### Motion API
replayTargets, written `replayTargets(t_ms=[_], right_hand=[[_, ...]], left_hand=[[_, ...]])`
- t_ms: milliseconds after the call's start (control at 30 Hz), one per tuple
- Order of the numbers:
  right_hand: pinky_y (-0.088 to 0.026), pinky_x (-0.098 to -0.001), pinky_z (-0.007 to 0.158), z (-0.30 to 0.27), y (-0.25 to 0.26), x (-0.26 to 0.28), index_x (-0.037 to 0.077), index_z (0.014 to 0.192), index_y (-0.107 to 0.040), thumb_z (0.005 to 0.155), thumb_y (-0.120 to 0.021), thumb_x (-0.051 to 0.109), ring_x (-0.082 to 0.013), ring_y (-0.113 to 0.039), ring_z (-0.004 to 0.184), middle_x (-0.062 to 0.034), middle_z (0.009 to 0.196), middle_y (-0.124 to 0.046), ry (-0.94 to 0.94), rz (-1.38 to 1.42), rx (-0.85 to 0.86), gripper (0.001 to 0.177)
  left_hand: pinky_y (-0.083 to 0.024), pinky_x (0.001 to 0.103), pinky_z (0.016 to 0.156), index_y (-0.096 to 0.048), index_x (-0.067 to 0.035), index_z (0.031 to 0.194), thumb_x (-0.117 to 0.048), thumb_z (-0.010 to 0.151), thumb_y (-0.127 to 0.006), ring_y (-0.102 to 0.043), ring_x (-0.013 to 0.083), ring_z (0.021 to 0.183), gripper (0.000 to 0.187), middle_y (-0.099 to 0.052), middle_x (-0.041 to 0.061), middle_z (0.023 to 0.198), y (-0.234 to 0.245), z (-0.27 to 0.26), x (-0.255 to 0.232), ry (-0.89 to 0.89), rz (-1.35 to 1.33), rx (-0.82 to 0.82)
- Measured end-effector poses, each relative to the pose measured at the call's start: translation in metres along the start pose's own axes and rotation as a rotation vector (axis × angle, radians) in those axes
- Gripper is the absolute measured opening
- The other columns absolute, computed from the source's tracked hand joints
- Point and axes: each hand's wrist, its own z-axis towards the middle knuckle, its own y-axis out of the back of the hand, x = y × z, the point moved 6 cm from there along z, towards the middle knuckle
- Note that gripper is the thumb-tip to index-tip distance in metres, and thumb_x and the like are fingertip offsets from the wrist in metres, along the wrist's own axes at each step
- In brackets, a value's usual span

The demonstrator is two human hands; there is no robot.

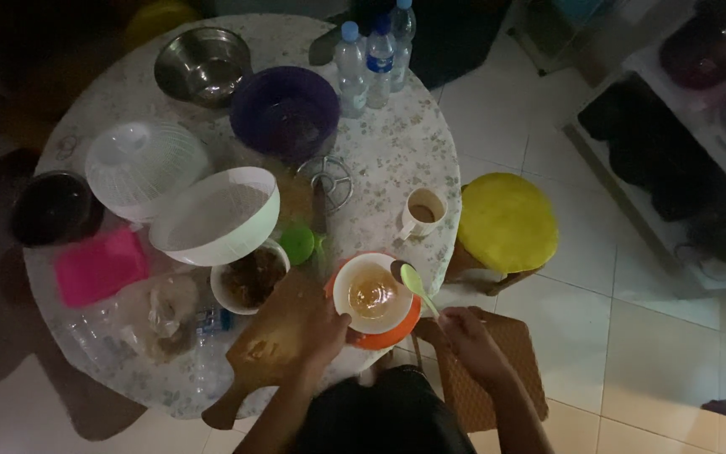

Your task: Organizing various food containers, bowls, and bottles on a dining table.

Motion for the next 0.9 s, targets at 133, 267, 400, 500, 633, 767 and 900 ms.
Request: replayTargets(t_ms=[133, 267, 400, 500, 633, 767, 900], right_hand=[[-0.052, -0.0356, 0.077, 0.011, -0.002, -0.016, 0.004, 0.118, -0.064, 0.102, -0.059, 0.026, -0.0164, -0.057, 0.087, -0.0064, 0.099, -0.062, -0.017, 0.026, 0.017, 0.029], [-0.053, -0.033, 0.078, 0.025, -0.006, -0.037, 0.002, 0.113, -0.065, 0.102, -0.059, 0.024, -0.0141, -0.056, 0.088, -0.0057, 0.098, -0.063, 0.092, 0.075, 0.055, 0.026], [-0.051, -0.0315, 0.075, 0.025, -0.002, -0.033, 0.004, 0.114, -0.065, 0.102, -0.059, 0.024, -0.0132, -0.055, 0.084, -0.0037, 0.096, -0.063, 0.066, 0.155, 0.085, 0.024], [-0.049, -0.0317, 0.07, 0.018, 0.0, -0.027, 0.004, 0.114, -0.065, 0.103, -0.058, 0.025, -0.0148, -0.054, 0.078, -0.0048, 0.089, -0.06, -0.01, 0.176, 0.107, 0.024], [-0.049, -0.0309, 0.067, 0.02, 0.007, -0.023, 0.005, 0.114, -0.064, 0.102, -0.057, 0.025, -0.0143, -0.055, 0.074, -0.0031, 0.084, -0.058, 0.033, 0.132, 0.136, 0.024], [-0.046, -0.0296, 0.064, 0.021, 0.012, -0.018, 0.005, 0.111, -0.065, 0.101, -0.058, 0.025, -0.0124, -0.052, 0.071, -0.0003, 0.081, -0.057, 0.037, 0.179, 0.146, 0.024], [-0.04, -0.0294, 0.061, 0.019, 0.018, 0.002, 0.003, 0.11, -0.066, 0.103, -0.061, 0.027, -0.0115, -0.045, 0.068, 0.0011, 0.078, -0.051, -0.015, 0.228, 0.176, 0.026]], left_hand=[[-0.066, 0.039, 0.057, -0.03, -0.014, 0.15, 0.004, 0.092, -0.045, -0.075, 0.0235, 0.064, 0.063, -0.068, 0.012, 0.111, 0.001, 0.005, 0.016, -0.073, -0.043, -0.054], [-0.057, 0.04, 0.054, -0.041, -0.005, 0.145, -0.005, 0.099, -0.054, -0.069, 0.0277, 0.06, 0.048, -0.069, 0.022, 0.092, 0.009, 0.01, 0.026, 0.014, 0.006, -0.049], [-0.057, 0.045, 0.076, -0.065, 0.001, 0.116, -0.022, 0.089, -0.076, -0.073, 0.0303, 0.09, 0.037, -0.073, 0.014, 0.098, 0.019, -0.019, -0.05, -0.291, 0.527, -0.385], [-0.054, 0.05, 0.086, -0.069, -0.002, 0.108, -0.033, 0.095, -0.074, -0.07, 0.0397, 0.095, 0.033, -0.07, 0.02, 0.099, 0.008, -0.01, -0.099, -0.332, 0.892, -0.432], [-0.055, 0.047, 0.079, -0.064, -0.004, 0.11, -0.03, 0.093, -0.074, -0.07, 0.0377, 0.09, 0.034, -0.07, 0.018, 0.095, -0.013, 0.031, -0.123, -0.362, 0.712, -0.335], [-0.057, 0.044, 0.078, -0.061, -0.007, 0.119, -0.026, 0.089, -0.077, -0.072, 0.0318, 0.09, 0.039, -0.073, 0.013, 0.096, -0.045, 0.07, -0.134, -0.597, 0.675, -0.174], [-0.058, 0.041, 0.073, -0.058, -0.007, 0.124, -0.027, 0.089, -0.077, -0.074, 0.0255, 0.08, 0.044, -0.072, 0.012, 0.09, -0.066, 0.091, -0.138, -0.496, 0.611, -0.128]])
